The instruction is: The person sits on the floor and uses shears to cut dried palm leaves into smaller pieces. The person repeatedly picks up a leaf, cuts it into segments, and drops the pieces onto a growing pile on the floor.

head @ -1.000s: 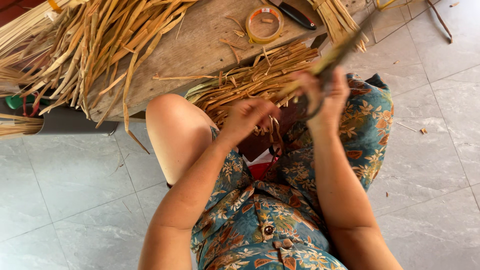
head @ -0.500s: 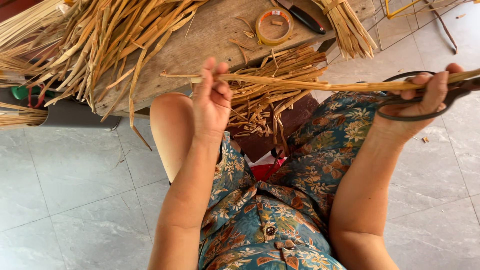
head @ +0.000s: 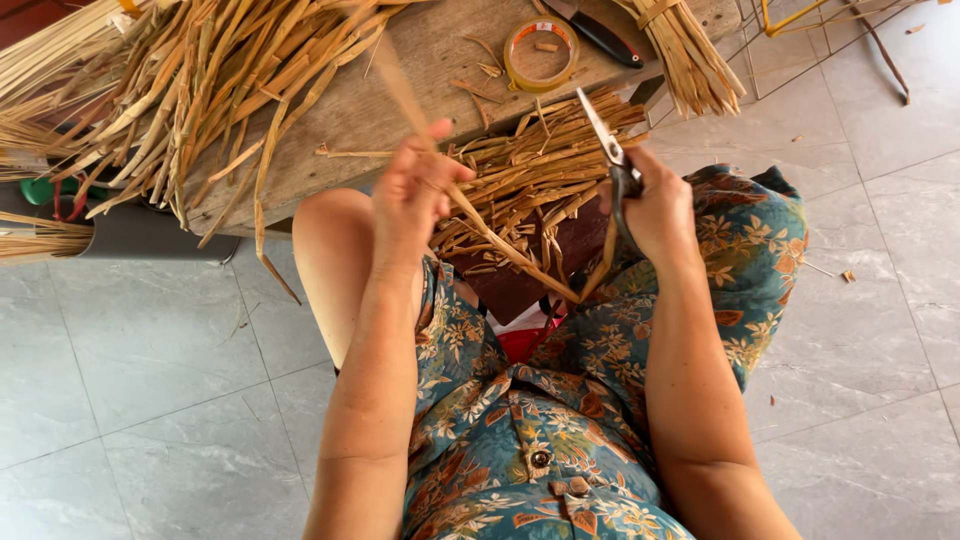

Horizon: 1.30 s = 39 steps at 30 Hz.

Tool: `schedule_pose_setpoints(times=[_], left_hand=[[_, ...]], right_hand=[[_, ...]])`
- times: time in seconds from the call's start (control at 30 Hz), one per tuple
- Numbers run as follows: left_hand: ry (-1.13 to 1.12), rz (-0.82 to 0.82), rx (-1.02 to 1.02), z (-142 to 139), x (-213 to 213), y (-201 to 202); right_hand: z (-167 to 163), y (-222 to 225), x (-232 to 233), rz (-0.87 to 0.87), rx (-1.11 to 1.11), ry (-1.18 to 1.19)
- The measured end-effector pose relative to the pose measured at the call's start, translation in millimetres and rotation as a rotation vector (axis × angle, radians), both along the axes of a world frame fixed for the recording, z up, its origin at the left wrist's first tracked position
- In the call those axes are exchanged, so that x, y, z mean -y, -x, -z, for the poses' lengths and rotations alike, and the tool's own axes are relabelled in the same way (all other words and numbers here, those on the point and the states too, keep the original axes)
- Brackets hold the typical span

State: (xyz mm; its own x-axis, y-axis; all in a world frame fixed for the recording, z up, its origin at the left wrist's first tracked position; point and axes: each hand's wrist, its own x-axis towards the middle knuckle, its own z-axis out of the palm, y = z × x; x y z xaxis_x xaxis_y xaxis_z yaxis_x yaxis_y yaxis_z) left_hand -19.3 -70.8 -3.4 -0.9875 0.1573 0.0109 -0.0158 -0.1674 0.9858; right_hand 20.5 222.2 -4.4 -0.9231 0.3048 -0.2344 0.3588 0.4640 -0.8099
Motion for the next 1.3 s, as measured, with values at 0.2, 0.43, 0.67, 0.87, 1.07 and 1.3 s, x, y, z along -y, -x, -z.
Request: schedule_pose_setpoints(times=[0.2, 0.43, 0.67, 0.87, 1.07, 1.3], left_hand=[[0.119, -0.156, -0.090, 5, 11, 10], [0.626, -0.066, -0.210, 7, -8, -3], [0.876, -0.034, -0.269, 2, -16, -8], [0.854, -0.012, -0.375, 6, -19, -11], [0.851, -0.021, -0.203, 9, -17, -6], [0.341, -0.398, -0.254, 2, 14, 8]], right_hand=[[0, -3, 6, -0.178, -0.090, -0.395], [-5, -9, 9, -0.176, -0.297, -0.060], [-10, -6, 18, -0.274, -0.236, -0.034], [-9, -7, 14, -0.195, -0.206, 0.007], [-10, -4, 20, 0.017, -0.043, 0.163], [2, 2, 15, 0.113, -0.093, 0.239]])
